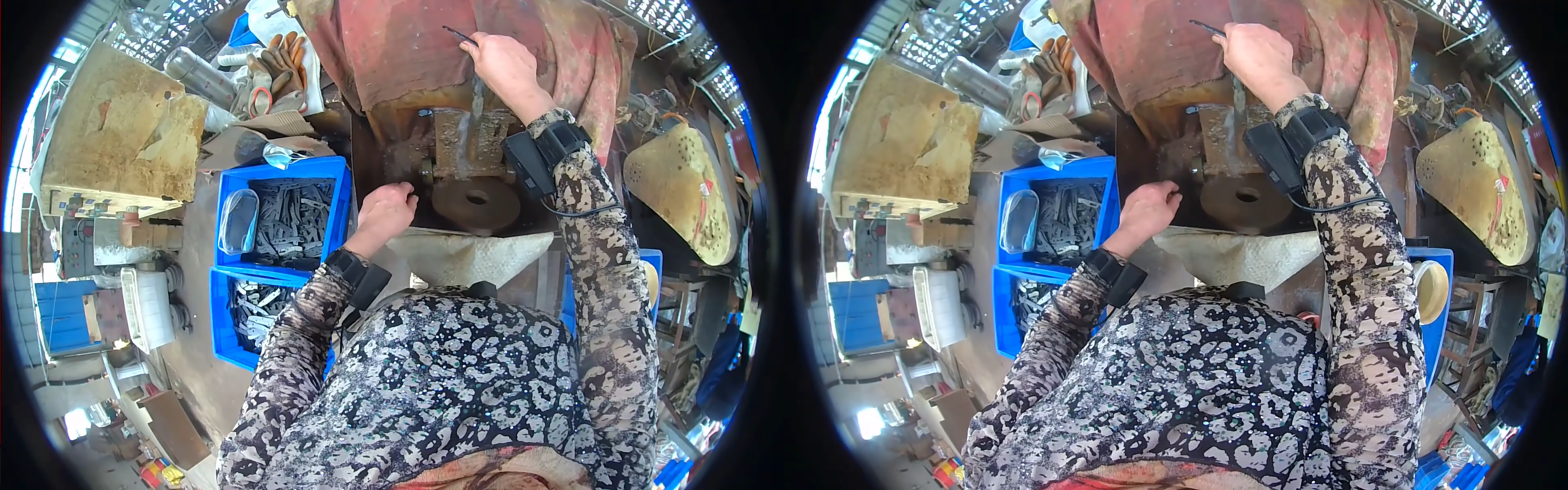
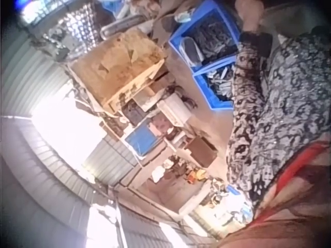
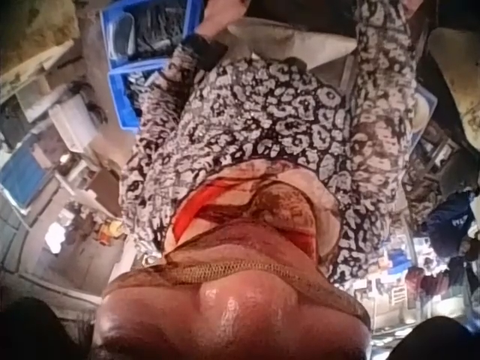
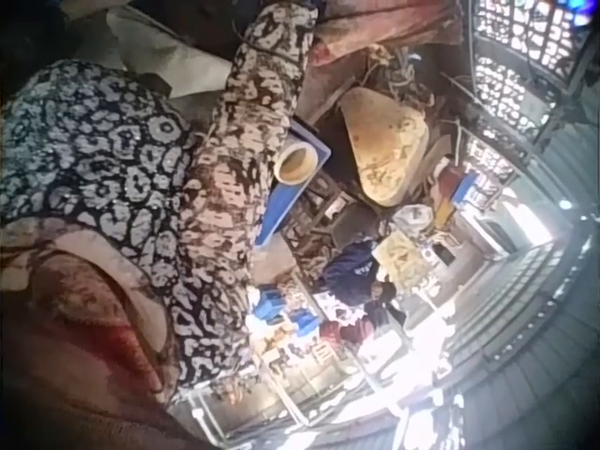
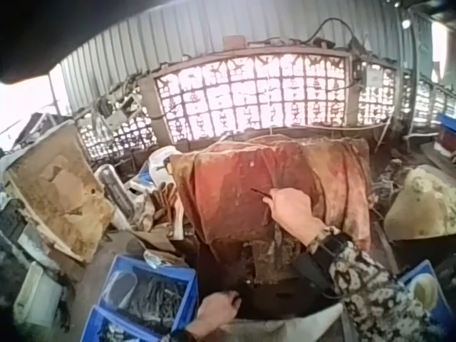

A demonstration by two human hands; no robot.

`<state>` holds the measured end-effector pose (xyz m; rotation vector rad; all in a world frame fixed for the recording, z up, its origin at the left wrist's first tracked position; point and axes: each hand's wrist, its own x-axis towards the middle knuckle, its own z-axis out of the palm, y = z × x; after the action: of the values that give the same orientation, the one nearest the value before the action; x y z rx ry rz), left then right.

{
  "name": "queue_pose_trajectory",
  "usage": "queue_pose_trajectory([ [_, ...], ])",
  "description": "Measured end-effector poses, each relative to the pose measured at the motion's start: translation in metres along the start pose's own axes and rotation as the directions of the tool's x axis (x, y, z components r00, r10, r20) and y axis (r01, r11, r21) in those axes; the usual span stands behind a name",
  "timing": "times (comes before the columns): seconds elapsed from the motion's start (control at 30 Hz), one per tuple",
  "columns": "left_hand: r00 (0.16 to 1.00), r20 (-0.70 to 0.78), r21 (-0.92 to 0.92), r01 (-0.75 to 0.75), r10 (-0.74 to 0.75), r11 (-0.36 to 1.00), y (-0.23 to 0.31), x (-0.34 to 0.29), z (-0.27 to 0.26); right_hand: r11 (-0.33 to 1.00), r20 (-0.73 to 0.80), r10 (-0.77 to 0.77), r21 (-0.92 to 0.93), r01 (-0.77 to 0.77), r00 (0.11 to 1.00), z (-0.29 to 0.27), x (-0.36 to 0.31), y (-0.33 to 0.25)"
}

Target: The person picks up a metal piece from a blue bin, holds it against a rotating grinding wheel, and then places the piece into a separate blue bin, repeating this process for several pieces.

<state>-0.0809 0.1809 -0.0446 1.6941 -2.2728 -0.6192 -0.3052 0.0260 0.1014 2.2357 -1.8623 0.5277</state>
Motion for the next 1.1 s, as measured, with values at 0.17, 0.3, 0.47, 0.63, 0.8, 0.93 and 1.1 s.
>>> queue_pose_trajectory([
  [0.17, 1.000, 0.001, 0.002, 0.031, -0.031, 1.000, 0.004, 0.001, 0.001, 1.000, -0.003, -0.004, 0.010, 0.004, 1.000, 0.002, 0.001, 0.003],
  [0.3, 0.999, 0.006, 0.003, 0.046, -0.046, 0.999, 0.004, 0.003, 0.003, 1.000, 0.020, 0.010, 0.012, -0.010, 1.000, 0.003, 0.001, 0.004],
  [0.47, 0.995, 0.048, 0.042, 0.084, -0.086, 0.996, 0.006, 0.004, 0.000, 1.000, 0.011, -0.003, 0.009, 0.003, 1.000, 0.003, 0.002, 0.003],
  [0.63, 0.996, 0.017, 0.019, 0.090, -0.091, 0.996, 0.006, 0.004, 0.001, 1.000, 0.012, 0.005, 0.018, -0.005, 1.000, 0.003, 0.002, 0.003],
  [0.8, 0.993, 0.037, 0.048, 0.109, -0.110, 0.993, 0.007, 0.004, 0.002, 0.999, -0.024, -0.008, 0.049, 0.010, 1.000, 0.006, 0.001, 0.005],
  [0.93, 0.992, 0.041, 0.060, 0.115, -0.117, 0.992, 0.011, 0.003, -0.002, 0.999, -0.019, -0.007, 0.052, 0.008, 1.000, 0.007, 0.002, 0.005],
  [1.1, 0.992, 0.030, 0.065, 0.118, -0.120, 0.991, 0.009, 0.002, -0.001, 0.998, -0.056, 0.021, 0.064, -0.017, 0.998, 0.009, 0.003, 0.002],
])
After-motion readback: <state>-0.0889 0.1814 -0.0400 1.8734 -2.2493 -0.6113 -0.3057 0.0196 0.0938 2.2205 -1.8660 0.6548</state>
